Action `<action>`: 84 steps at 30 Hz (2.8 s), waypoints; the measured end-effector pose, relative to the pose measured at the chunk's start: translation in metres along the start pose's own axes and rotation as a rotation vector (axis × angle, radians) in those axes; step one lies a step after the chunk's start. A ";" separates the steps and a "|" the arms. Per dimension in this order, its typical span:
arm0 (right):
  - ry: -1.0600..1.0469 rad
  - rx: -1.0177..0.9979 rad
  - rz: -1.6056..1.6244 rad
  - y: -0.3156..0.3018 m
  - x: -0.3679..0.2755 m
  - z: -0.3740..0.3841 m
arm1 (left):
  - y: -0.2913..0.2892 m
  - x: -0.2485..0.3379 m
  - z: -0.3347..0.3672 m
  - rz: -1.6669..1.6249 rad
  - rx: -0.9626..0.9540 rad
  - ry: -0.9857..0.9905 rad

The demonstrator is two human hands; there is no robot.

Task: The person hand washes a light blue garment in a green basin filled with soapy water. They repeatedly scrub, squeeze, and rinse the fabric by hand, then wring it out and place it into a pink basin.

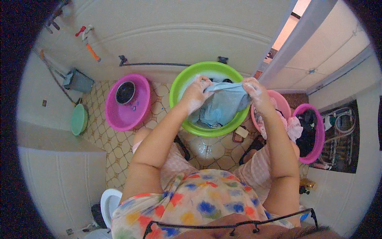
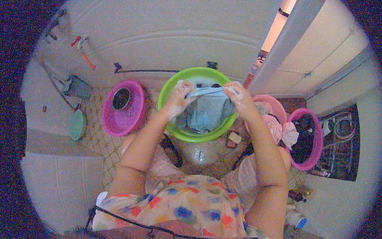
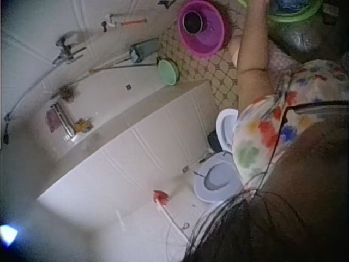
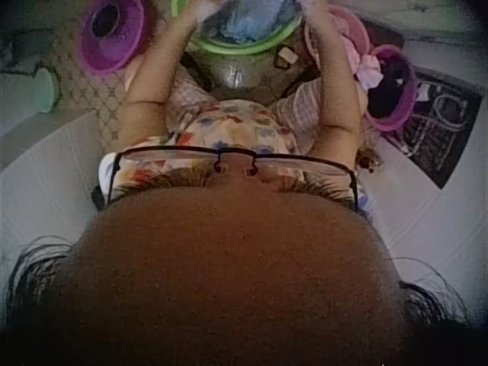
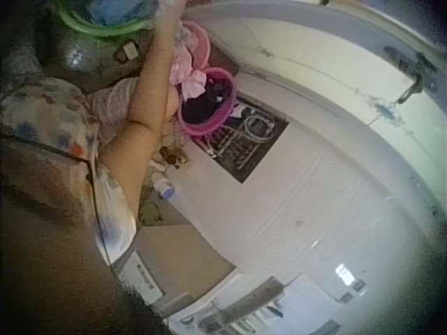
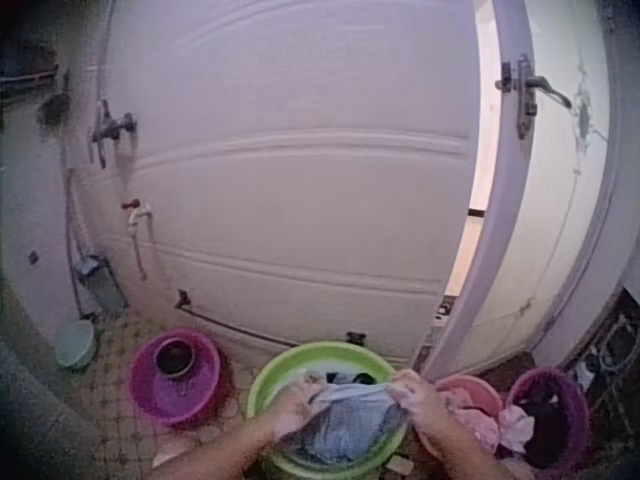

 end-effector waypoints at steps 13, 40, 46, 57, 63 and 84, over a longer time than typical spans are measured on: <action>0.332 0.371 0.466 0.019 0.026 0.012 | 0.036 0.047 -0.003 -1.593 0.110 -0.521; 0.088 0.416 -0.308 0.035 -0.035 0.023 | 0.067 0.057 0.009 -1.778 0.083 -0.515; -0.403 0.236 -0.501 0.088 -0.081 -0.015 | 0.078 -0.007 0.024 -1.879 0.141 -0.631; -0.195 0.364 -0.460 0.068 -0.055 0.001 | 0.077 0.021 0.012 -1.962 -0.042 -0.483; -0.342 0.293 -0.309 0.079 -0.078 -0.008 | 0.086 -0.006 0.018 -1.890 0.144 -0.570; -0.103 0.287 -0.490 0.064 -0.051 0.005 | 0.069 0.038 0.005 -1.720 0.075 -0.537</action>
Point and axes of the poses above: each hand's wrist, its own z-axis towards the middle knuckle, its own y-axis out of the palm, x = y × z, the point moved 5 cm from there along z, towards the middle knuckle, and after that the axes turned 7 degrees about -z, right-handed, at the moved point
